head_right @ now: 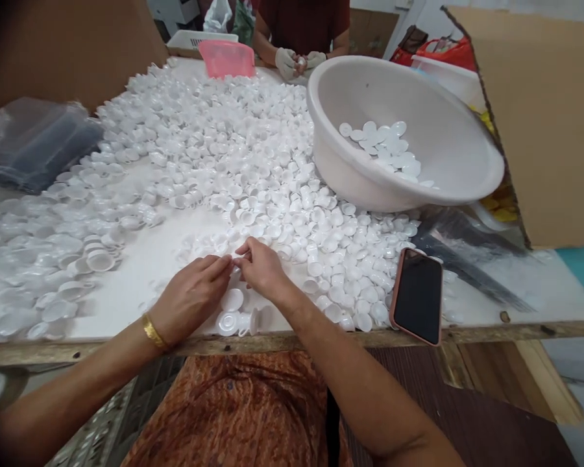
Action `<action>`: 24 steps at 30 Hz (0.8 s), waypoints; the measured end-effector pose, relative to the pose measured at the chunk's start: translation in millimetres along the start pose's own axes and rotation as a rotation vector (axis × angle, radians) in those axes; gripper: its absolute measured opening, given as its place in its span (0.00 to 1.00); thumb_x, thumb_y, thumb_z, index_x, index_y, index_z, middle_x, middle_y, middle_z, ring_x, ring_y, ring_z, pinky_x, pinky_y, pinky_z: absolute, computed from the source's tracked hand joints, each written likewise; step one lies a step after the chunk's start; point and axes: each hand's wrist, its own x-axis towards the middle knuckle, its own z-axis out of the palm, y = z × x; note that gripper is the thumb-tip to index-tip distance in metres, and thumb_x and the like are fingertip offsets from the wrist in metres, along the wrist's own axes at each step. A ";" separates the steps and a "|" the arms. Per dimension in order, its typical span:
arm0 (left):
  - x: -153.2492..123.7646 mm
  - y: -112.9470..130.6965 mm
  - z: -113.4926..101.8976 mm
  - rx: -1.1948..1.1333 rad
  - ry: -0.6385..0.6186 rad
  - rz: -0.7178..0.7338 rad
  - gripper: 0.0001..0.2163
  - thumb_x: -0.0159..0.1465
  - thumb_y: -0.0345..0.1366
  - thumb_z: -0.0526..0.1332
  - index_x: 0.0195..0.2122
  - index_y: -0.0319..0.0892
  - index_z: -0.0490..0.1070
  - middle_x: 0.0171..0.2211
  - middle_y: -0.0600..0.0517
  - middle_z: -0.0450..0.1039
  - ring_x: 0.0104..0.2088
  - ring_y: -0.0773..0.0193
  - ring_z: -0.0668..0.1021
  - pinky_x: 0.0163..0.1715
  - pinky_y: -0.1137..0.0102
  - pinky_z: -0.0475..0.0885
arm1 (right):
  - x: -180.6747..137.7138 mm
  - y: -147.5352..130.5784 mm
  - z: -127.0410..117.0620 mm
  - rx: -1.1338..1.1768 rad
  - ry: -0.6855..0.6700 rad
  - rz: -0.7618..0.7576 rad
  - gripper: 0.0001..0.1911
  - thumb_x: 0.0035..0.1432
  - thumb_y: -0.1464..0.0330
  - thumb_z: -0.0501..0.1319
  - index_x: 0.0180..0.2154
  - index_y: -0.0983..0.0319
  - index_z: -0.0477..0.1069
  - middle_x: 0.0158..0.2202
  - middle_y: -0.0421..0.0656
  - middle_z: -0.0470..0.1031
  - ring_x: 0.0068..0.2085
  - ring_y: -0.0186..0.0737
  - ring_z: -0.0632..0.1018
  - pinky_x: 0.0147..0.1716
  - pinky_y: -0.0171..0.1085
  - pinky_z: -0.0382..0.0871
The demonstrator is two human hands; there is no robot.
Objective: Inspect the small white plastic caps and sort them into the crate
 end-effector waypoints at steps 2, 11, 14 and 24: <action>1.5 -0.8 0.0 -0.018 0.027 0.015 0.09 0.60 0.24 0.51 0.36 0.35 0.70 0.36 0.41 0.70 0.37 0.55 0.71 0.37 0.60 0.71 | 1.3 1.3 0.8 -0.028 -0.008 0.003 0.05 0.54 0.71 0.57 0.35 0.59 0.61 0.23 0.33 0.65 0.19 0.28 0.71 0.13 0.25 0.61; 5.1 19.4 -2.8 -0.049 0.142 -0.048 0.11 0.59 0.25 0.50 0.36 0.33 0.72 0.38 0.40 0.72 0.39 0.54 0.73 0.39 0.60 0.71 | -14.4 -3.6 -3.5 -0.342 0.143 -0.150 0.08 0.55 0.73 0.54 0.38 0.62 0.66 0.32 0.40 0.69 0.33 0.35 0.73 0.34 0.35 0.67; 1.6 23.5 -5.3 -0.290 0.188 -0.141 0.13 0.63 0.31 0.49 0.42 0.38 0.72 0.43 0.44 0.72 0.43 0.58 0.74 0.43 0.62 0.71 | -35.5 -0.5 -19.1 -0.385 0.210 -0.192 0.12 0.55 0.74 0.55 0.43 0.62 0.67 0.41 0.46 0.68 0.41 0.38 0.72 0.42 0.39 0.65; -60.1 21.3 -30.4 -0.477 0.020 -0.414 0.18 0.61 0.41 0.55 0.52 0.46 0.66 0.38 0.51 0.70 0.31 0.66 0.74 0.32 0.71 0.70 | -120.8 1.3 -25.1 -0.727 0.083 -0.248 0.11 0.60 0.62 0.53 0.41 0.59 0.66 0.40 0.44 0.68 0.34 0.38 0.72 0.32 0.37 0.65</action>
